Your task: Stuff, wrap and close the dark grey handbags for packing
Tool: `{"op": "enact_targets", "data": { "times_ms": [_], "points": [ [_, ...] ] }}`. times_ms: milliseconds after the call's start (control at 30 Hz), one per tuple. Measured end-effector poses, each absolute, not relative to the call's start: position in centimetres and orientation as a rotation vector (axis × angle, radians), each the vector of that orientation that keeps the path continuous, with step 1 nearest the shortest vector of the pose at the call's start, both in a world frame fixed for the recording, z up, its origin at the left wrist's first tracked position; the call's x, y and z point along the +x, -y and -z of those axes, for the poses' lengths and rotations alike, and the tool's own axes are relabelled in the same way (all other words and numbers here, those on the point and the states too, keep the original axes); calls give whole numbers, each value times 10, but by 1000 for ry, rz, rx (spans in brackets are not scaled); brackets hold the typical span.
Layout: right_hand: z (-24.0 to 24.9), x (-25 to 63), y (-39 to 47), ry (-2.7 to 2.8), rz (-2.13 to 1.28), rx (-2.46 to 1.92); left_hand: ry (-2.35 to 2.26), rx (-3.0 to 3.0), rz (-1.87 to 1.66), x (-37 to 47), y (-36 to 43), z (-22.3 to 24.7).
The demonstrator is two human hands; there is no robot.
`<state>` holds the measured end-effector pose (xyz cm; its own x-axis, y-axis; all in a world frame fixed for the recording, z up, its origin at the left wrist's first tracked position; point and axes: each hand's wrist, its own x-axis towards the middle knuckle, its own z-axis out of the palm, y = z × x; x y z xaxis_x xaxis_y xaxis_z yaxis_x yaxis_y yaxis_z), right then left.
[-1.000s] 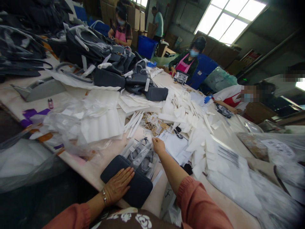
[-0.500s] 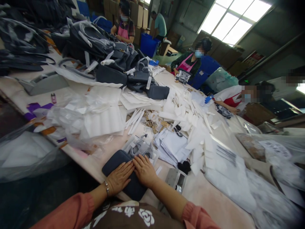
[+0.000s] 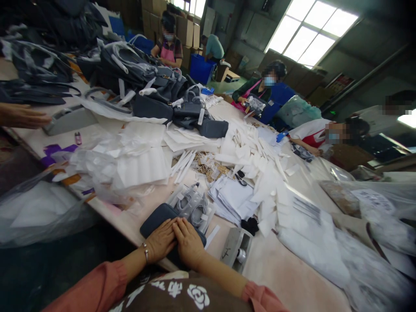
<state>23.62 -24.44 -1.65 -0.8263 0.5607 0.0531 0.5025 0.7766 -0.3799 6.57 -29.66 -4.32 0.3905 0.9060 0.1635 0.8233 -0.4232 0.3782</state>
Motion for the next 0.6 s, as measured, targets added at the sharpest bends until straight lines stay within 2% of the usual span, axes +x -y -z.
{"op": "enact_targets", "data": {
  "times_ms": [333,467,600],
  "points": [
    [21,241,251,2770,-525,-942,-1651,2387,-609,55,311,35],
    [21,240,252,2788,-548,-939,-2045,2001,-586,64,321,32],
    [18,237,252,2797,-576,-982,-2121,1592,-347,79,320,21]
  ]
}}
